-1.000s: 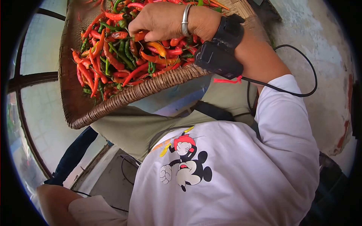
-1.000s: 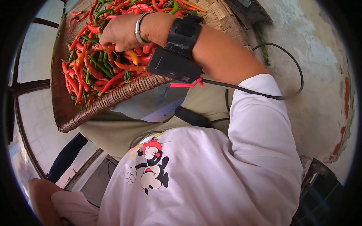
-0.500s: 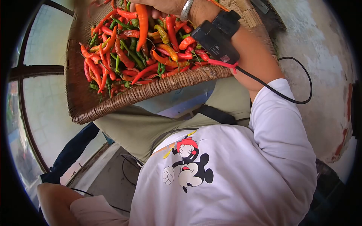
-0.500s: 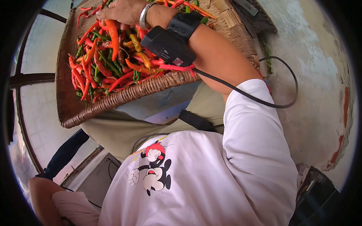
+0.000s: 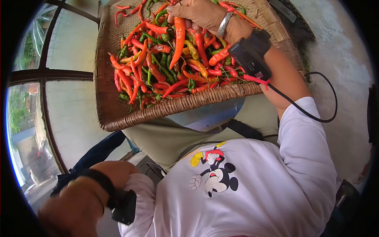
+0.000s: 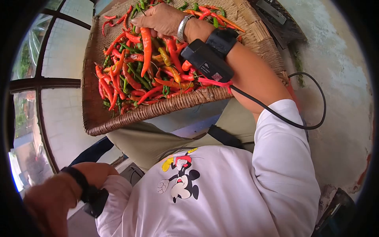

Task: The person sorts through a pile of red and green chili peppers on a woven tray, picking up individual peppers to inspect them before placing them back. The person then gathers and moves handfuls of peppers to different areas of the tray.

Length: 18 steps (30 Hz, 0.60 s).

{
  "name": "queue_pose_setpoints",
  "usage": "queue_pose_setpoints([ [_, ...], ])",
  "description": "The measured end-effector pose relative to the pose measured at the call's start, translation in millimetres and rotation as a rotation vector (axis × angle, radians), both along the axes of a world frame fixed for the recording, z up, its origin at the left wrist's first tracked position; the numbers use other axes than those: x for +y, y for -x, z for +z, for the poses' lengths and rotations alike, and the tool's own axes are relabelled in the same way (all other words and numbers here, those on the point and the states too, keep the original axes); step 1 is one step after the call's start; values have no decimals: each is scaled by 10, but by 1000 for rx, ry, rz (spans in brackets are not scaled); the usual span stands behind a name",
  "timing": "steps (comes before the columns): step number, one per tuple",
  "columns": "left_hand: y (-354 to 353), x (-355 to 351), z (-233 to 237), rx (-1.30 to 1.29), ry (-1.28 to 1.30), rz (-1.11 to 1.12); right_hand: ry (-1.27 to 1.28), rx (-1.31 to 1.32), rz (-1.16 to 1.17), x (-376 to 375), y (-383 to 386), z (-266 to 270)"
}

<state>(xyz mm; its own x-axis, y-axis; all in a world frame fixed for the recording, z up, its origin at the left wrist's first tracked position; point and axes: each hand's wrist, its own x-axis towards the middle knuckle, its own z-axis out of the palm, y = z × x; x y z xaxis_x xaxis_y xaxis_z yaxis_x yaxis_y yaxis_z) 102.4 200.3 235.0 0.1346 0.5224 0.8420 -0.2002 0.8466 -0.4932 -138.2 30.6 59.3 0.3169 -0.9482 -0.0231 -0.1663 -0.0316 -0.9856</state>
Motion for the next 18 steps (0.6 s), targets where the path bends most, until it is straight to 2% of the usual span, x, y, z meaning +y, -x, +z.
queue_pose_setpoints([
  [1,62,-252,-293,-91,-496,60,57,-32,-15,-167,-60,-306],
  [3,189,-837,-975,-239,-1488,199,34,-98,-28,-110,-63,-269],
  [4,353,-1008,-1248,-421,-1701,11,-9,-77,-16,-67,-44,-203],
  [5,390,-1128,-1524,-705,-1599,275,11,-102,-37,-44,-66,-178],
  [6,435,-1184,-1696,-808,-1488,399,29,-130,-61,-27,-88,-181],
  [8,509,-1220,-1789,-966,-1480,560,-43,-218,-52,-36,-70,-170],
  [12,594,-1466,-1860,-1027,-1583,553,-151,-333,-13,-94,46,-192],
  [15,637,-1746,-1865,-992,-1295,623,-219,-418,-5,-128,143,-157],
  [16,658,-1809,-1876,-989,-1292,631,-290,-563,9,-136,163,-165],
  [17,679,-1862,-1899,-931,-1285,559,-362,-707,24,-149,169,-170],
  [18,687,-1907,-1914,-873,-1276,486,-359,-709,29,-164,164,-173],
])
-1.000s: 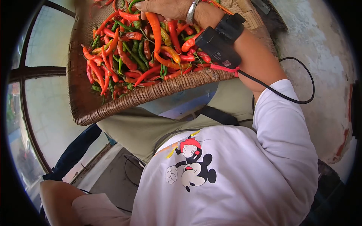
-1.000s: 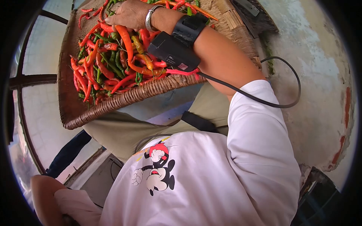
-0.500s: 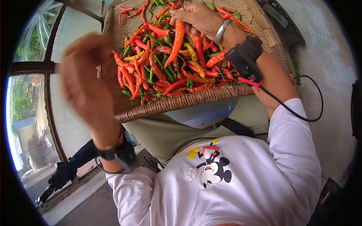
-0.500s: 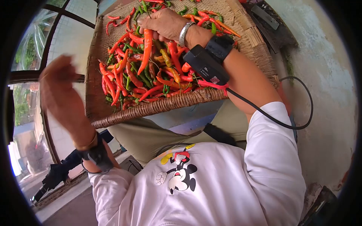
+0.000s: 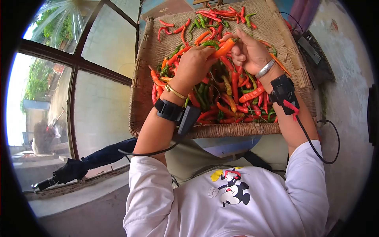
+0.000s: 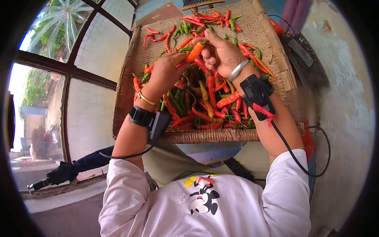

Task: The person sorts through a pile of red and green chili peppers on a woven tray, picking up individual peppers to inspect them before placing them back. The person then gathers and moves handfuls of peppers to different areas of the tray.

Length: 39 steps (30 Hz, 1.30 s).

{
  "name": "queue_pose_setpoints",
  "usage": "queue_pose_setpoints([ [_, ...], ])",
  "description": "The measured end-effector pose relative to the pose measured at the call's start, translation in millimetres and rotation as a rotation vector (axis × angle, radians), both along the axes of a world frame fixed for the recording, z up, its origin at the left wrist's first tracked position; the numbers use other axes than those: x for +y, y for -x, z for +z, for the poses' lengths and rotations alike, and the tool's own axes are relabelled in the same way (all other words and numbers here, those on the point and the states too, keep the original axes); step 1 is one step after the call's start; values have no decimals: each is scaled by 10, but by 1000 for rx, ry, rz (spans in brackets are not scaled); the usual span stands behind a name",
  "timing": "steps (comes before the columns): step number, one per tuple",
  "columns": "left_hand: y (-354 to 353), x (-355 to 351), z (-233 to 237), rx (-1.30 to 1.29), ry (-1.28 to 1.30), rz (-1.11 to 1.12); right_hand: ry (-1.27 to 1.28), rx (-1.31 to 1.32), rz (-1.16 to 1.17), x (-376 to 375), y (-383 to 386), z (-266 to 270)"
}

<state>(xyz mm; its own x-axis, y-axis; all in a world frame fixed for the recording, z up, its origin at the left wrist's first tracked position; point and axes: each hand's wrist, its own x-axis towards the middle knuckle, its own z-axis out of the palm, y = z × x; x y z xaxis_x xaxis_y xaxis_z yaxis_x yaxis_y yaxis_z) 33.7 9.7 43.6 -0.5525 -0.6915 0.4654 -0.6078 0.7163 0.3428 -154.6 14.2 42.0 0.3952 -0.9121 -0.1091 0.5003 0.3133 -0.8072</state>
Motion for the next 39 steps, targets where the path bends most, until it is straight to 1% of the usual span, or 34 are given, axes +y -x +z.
queue_pose_setpoints([
  [1,-10,-34,-13,-5,-85,-47,15,-87,-26,-14,4,-5],
  [2,-44,-53,-29,-7,-84,-48,28,-173,-54,-29,20,-12],
  [4,-100,32,124,261,-988,0,49,-166,-56,-58,74,-18],
  [5,-174,-7,143,317,-1061,-32,20,-124,-104,-47,85,7],
  [6,-234,-66,163,370,-978,-7,-6,-82,-154,-46,97,17],
  [8,-402,-275,223,527,-951,59,-17,-49,-141,-66,127,-44],
  [10,-551,-549,264,713,-864,53,-20,48,-181,-72,114,-67],
  [11,-594,-658,265,827,-793,117,-19,47,-178,-80,112,-93],
  [12,-599,-693,296,874,-719,195,-21,47,-179,-88,111,-120],
  [14,-704,-794,260,735,-628,336,-20,46,-179,-96,114,-134],
  [15,-781,-885,145,734,-627,337,-9,55,-182,-94,115,-129],
  [17,-906,-1039,-104,247,-140,396,1,56,-189,-94,114,-127],
  [18,-834,-955,-95,241,-143,393,32,104,-188,-95,103,-130],
  [20,-540,-574,-23,213,-478,263,62,154,-181,-72,68,-119],
  [22,-292,-263,65,-9,-311,107,157,345,-120,-43,38,-76],
  [23,-245,-213,-16,-7,-311,102,182,446,-117,-32,10,-56],
  [24,-202,-167,-111,-50,-197,30,180,450,-122,-16,-12,-35],
  [25,-170,-149,-183,-93,-85,-40,265,649,-89,-3,-38,-18],
  [26,-152,-146,-243,-94,-88,-43,349,844,-52,17,-68,-15],
  [27,-130,-127,-257,-93,-23,-23,468,991,-62,39,-100,-27],
  [28,-123,-117,-264,-94,42,-4,465,990,-62,52,-125,-71],
  [30,-140,-138,-261,-105,19,7,860,1289,-133,83,-175,-167],
  [32,-150,-153,-249,-116,-2,20,835,1303,-145,115,-209,-165],
  [34,-152,-154,-218,-160,-16,-7,970,1365,-282,102,-230,-221],
  [35,-146,-146,-209,-162,-16,-6,970,1363,-282,92,-225,-225],
  [37,-112,-109,-186,-108,43,-97,881,1376,-173,97,-224,-142],
  [38,-90,-83,-177,-111,41,-102,875,1375,-177,89,-213,-124],
  [39,-64,-43,-155,-70,52,-87,876,1271,-224,69,-198,-109],
])
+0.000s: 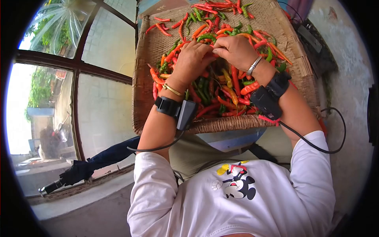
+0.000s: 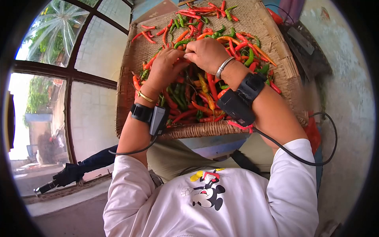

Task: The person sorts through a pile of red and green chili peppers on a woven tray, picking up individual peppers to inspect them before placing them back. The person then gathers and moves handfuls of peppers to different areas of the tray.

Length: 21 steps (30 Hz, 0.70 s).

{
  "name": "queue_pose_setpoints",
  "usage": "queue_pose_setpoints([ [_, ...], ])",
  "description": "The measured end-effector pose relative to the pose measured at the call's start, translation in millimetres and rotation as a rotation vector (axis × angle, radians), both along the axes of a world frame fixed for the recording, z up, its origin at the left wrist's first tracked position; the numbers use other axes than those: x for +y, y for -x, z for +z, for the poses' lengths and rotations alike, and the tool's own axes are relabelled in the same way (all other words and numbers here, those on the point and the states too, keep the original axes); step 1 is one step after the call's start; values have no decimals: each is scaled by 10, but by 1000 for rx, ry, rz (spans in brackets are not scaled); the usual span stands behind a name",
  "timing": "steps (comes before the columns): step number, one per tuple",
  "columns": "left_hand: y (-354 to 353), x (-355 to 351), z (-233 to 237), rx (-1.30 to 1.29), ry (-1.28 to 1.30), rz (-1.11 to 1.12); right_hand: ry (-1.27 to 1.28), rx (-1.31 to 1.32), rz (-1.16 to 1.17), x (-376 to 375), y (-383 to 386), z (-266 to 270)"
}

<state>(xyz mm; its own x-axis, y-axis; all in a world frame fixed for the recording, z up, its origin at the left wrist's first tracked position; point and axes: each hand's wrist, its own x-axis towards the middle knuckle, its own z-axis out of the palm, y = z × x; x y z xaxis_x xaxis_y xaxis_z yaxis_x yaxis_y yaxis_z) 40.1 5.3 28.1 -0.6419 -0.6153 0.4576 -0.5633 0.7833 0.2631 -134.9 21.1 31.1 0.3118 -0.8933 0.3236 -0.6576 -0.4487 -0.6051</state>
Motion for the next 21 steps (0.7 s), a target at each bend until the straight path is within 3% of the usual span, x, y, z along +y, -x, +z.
queue_pose_setpoints([
  [3,14,47,23,112,-29,2,89,-213,32,1,24,34],
  [5,7,57,43,182,-66,-9,-306,-518,49,27,42,121],
  [14,-123,44,61,223,-265,114,-461,-1146,112,-127,269,89],
  [15,-135,40,70,330,-476,136,-488,-1286,149,-119,269,89],
  [16,-151,34,82,436,-689,156,-490,-1285,148,-110,270,101],
  [19,-240,-72,156,663,-790,173,-490,-1327,92,-105,297,140],
  [20,-349,-214,104,664,-777,189,-476,-1204,58,-121,331,125],
  [21,-310,-244,127,941,-797,217,-462,-1081,25,-140,353,105],
])
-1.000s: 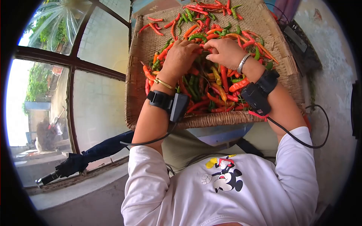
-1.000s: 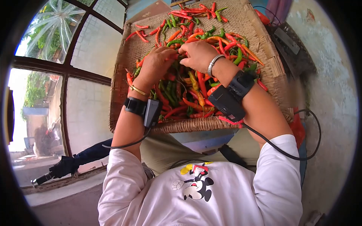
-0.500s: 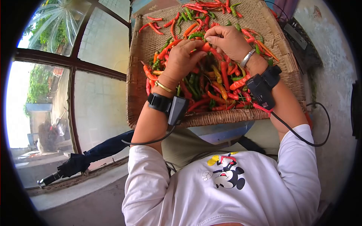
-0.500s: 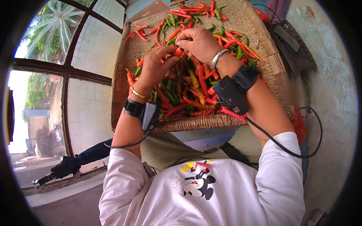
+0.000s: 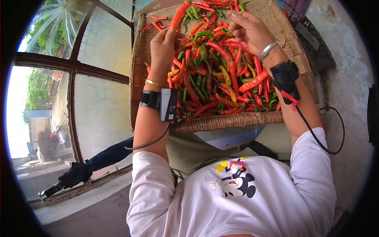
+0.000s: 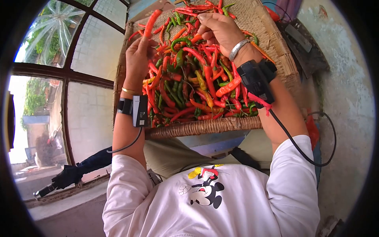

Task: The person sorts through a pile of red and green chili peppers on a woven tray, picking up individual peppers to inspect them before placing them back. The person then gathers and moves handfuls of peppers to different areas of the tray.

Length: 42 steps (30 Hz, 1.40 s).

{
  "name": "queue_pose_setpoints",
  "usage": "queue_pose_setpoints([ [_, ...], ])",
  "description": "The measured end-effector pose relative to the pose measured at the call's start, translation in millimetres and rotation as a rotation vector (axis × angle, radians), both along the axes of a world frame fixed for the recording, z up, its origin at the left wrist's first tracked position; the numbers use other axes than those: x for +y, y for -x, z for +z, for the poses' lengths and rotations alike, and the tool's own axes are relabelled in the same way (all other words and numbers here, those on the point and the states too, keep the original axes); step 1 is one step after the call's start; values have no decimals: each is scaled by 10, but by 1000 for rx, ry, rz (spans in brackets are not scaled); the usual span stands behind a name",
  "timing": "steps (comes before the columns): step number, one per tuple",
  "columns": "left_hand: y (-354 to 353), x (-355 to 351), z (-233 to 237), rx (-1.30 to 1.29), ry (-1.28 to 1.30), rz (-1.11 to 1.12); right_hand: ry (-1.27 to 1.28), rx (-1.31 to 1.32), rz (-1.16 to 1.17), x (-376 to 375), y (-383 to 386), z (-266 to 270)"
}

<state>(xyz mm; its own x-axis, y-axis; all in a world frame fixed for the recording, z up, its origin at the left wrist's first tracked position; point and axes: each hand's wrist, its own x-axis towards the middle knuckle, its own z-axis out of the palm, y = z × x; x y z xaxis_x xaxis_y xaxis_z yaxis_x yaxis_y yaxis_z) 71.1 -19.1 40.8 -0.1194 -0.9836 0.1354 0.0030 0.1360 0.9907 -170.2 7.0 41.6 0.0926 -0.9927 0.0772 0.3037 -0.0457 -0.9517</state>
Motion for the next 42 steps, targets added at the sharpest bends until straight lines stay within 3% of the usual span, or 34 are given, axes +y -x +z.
queue_pose_setpoints([
  [1,-6,-76,-18,115,5,63,-3,-1,-1,-33,2,-46],
  [3,-71,-197,-77,233,13,125,22,340,44,-88,-17,-98],
  [4,-114,-233,-127,-59,142,241,22,343,40,-80,-19,-84],
  [5,-143,-268,-188,-354,267,355,154,768,67,-58,-35,-79],
  [6,-122,-260,-202,-352,265,351,287,1191,94,-10,-79,-47],
  [7,-84,-214,-205,-563,482,350,312,1501,78,70,-154,-23],
  [8,-44,-151,-220,-775,698,344,305,1501,81,142,-212,-4],
  [10,258,218,-14,-734,379,43,288,1768,156,257,-310,54],
  [12,397,359,-130,-759,681,-199,270,1786,169,295,-341,117],
  [15,538,517,-157,-703,622,-314,250,1803,194,263,-318,30],
  [18,568,535,-133,-763,424,-288,271,1701,170,177,-271,-32],
  [20,509,455,-220,-662,297,-277,195,1602,199,151,-243,148],
  [25,461,448,-268,-521,288,-347,349,942,31,123,-163,145],
  [27,474,500,-221,-320,24,-488,391,899,-28,118,-196,113],
  [29,484,529,-159,-325,-35,-514,434,855,-85,119,-217,93],
  [32,479,522,-195,-353,-18,-508,283,666,-39,124,-244,90],
  [37,519,587,-123,-330,40,-460,-16,104,113,209,-260,109],
  [39,530,565,-181,-288,226,-426,-117,21,134,187,-238,85],
  [42,513,576,-156,-139,106,-457,-282,-139,156,257,-195,107],
])
